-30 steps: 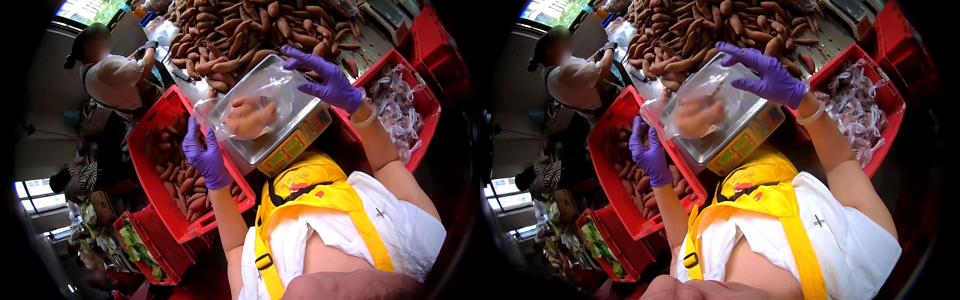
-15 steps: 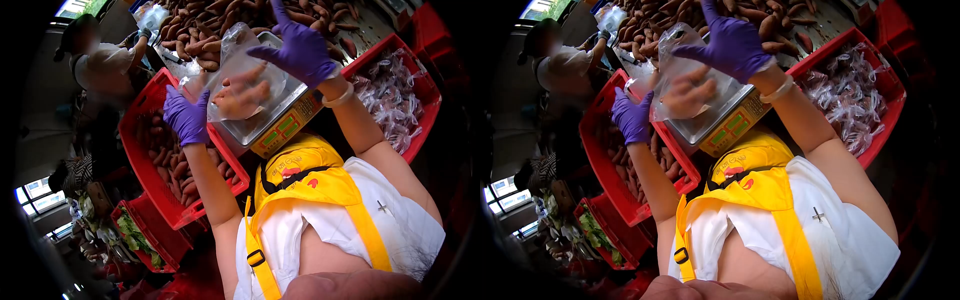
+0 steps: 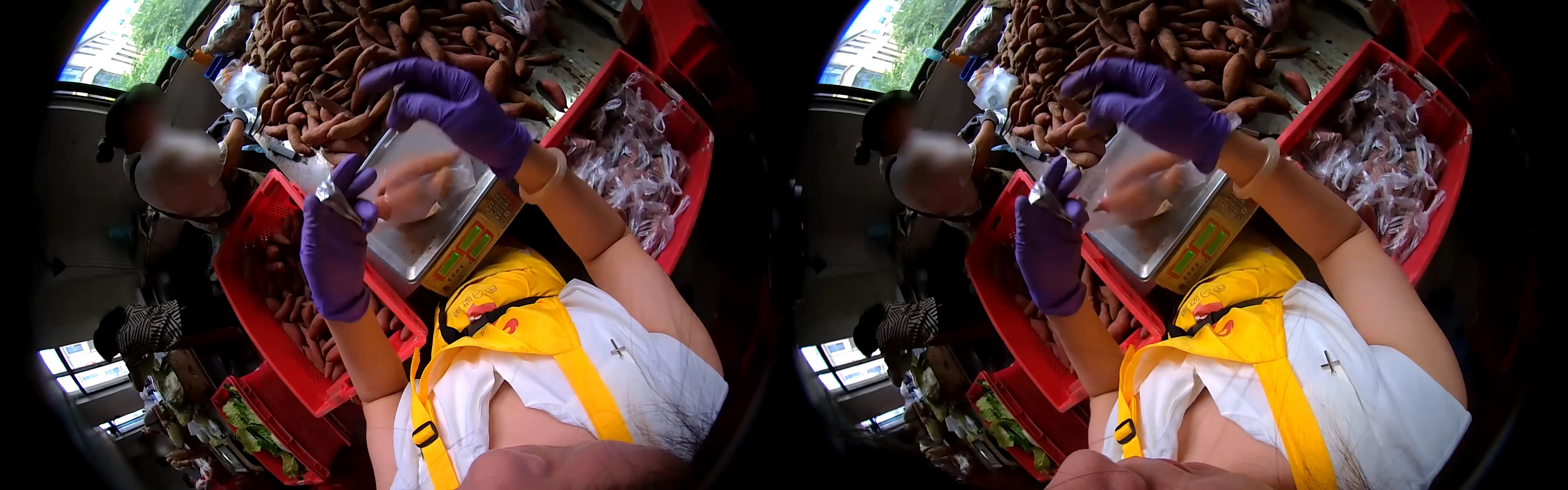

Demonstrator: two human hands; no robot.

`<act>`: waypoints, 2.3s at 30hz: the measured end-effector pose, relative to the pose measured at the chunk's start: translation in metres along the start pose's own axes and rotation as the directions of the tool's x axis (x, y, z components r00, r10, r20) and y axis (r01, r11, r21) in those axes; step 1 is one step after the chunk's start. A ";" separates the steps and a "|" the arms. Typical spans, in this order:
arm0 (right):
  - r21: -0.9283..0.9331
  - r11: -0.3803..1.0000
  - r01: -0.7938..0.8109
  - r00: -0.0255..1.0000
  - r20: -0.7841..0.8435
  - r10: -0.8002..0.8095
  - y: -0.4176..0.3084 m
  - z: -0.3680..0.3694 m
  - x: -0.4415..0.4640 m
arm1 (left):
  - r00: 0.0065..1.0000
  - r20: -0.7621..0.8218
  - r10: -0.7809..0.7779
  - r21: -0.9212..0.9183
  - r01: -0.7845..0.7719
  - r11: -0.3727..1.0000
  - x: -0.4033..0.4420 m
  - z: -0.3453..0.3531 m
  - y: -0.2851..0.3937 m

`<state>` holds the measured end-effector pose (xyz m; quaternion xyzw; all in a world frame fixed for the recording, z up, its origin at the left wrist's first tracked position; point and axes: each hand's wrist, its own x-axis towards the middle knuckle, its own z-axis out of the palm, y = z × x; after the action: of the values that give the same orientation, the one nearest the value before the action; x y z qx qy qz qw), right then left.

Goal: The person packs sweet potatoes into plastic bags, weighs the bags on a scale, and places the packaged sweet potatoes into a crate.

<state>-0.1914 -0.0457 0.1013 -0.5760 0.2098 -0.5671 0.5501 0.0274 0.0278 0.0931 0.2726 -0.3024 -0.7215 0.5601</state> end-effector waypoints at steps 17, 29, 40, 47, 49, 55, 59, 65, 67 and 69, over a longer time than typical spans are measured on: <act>-0.996 0.061 -0.063 0.662 0.004 0.750 0.055 -0.025 -0.074 | 0.967 -0.221 0.129 0.072 -0.116 0.991 -0.093 -0.044 -0.046; -0.903 0.336 0.269 0.769 0.411 0.490 0.087 0.038 -0.047 | 0.974 -0.163 0.160 0.337 -0.098 0.936 -0.084 -0.041 -0.030; -0.967 0.253 -0.016 0.911 0.089 0.401 0.069 -0.009 -0.068 | 0.980 -0.140 0.144 0.288 -0.099 0.953 -0.082 -0.040 -0.032; -0.979 0.192 0.068 0.944 0.125 0.305 0.032 -0.023 -0.081 | 0.975 -0.155 0.158 0.349 -0.096 0.932 -0.087 -0.037 -0.041; -0.972 0.224 0.077 0.952 0.138 0.272 0.028 -0.018 -0.084 | 0.972 -0.152 0.179 0.396 -0.106 0.912 -0.088 -0.033 -0.044; -0.985 0.152 0.083 0.977 0.051 -0.206 0.014 -0.001 -0.086 | 0.972 -0.156 0.174 0.392 -0.101 0.914 -0.097 -0.029 -0.043; -0.993 0.112 0.044 0.963 0.013 -0.269 0.004 0.004 -0.080 | 0.953 -0.169 0.250 0.512 -0.132 0.849 -0.099 -0.027 -0.043; -0.984 0.112 -0.137 0.978 -0.152 -0.141 0.043 -0.019 -0.085 | 0.608 -0.140 0.782 0.894 -0.263 0.364 -0.095 -0.012 -0.046; -0.968 0.229 -0.100 0.979 -0.136 -0.150 0.050 -0.028 -0.083 | 0.627 0.268 0.731 0.911 -0.413 0.020 -0.084 0.016 -0.040; -0.849 0.495 -0.183 0.965 -0.251 -0.074 0.053 -0.027 -0.083 | 0.711 0.536 0.456 0.843 -0.484 -0.235 -0.050 0.031 -0.044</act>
<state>-0.2174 -0.0005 0.0130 -0.6892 0.5524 -0.4359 0.1729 -0.0120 0.0892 0.0838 0.4313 -0.7927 -0.0279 0.4299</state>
